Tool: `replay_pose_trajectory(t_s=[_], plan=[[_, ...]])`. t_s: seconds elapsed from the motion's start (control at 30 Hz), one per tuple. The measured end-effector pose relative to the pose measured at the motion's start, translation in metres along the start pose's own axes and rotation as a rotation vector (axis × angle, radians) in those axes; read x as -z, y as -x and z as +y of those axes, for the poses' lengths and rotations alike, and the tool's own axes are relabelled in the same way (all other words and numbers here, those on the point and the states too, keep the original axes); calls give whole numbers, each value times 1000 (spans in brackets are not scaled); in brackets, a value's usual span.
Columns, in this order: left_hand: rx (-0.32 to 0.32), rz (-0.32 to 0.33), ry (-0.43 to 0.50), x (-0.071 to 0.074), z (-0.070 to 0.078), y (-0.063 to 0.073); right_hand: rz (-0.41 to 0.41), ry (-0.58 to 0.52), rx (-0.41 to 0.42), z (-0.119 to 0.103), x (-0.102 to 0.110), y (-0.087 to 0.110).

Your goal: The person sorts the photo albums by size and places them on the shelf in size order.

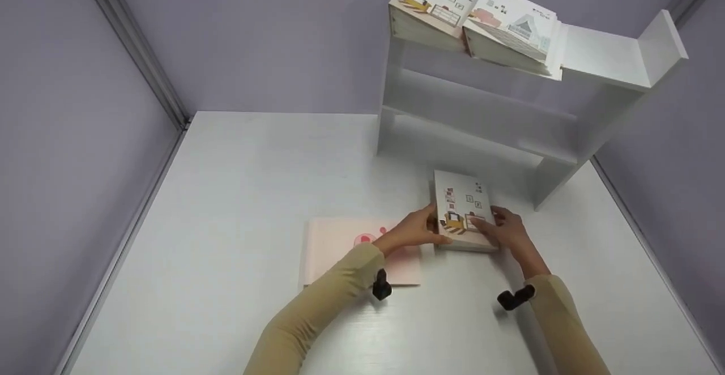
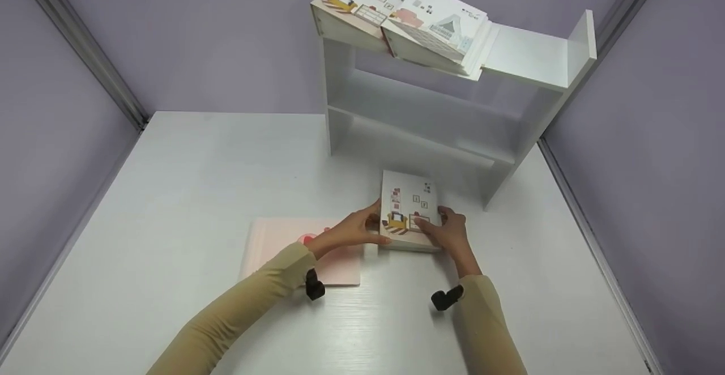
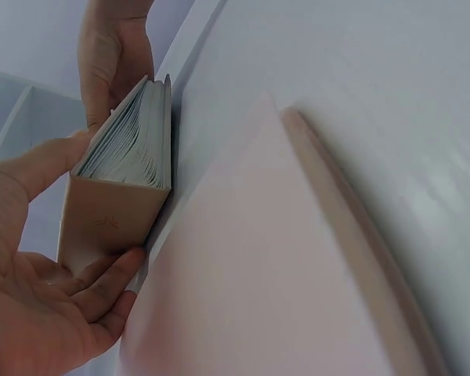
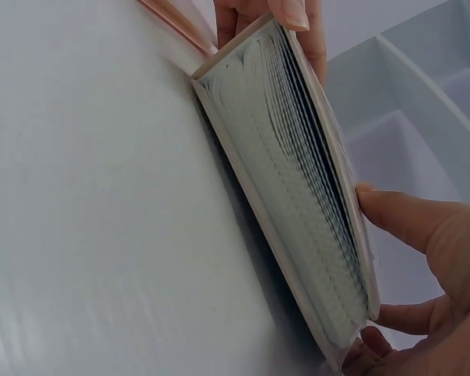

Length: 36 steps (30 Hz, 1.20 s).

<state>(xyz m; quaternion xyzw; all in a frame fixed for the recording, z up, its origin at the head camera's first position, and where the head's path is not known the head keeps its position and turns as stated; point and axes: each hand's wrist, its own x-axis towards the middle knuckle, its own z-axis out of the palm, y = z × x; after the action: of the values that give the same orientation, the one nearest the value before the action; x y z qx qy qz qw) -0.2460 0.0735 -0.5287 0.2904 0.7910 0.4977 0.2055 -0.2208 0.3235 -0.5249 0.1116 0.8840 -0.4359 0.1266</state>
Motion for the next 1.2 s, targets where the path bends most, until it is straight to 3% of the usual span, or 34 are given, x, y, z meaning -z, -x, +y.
replay_pose_trajectory(t_s=[0.17, 0.43, 0.8, 1.03, 1.2], plan=[[-15, 16, 13, -3, -1, 0, 29, -9, 29, 4, -2, 3], [-26, 23, 33, -3, -3, -1, 38, 21, 4, 4, -7, 10], [-11, 0, 55, 0, -3, 0, 14, -10, 99, 6, -9, 19], [-19, -9, 56, 0, -4, -2, 39, -45, 137, 5, -10, 27], [-19, -20, 70, 1, -4, -2, 59, -12, 166, 2, -10, 32]])
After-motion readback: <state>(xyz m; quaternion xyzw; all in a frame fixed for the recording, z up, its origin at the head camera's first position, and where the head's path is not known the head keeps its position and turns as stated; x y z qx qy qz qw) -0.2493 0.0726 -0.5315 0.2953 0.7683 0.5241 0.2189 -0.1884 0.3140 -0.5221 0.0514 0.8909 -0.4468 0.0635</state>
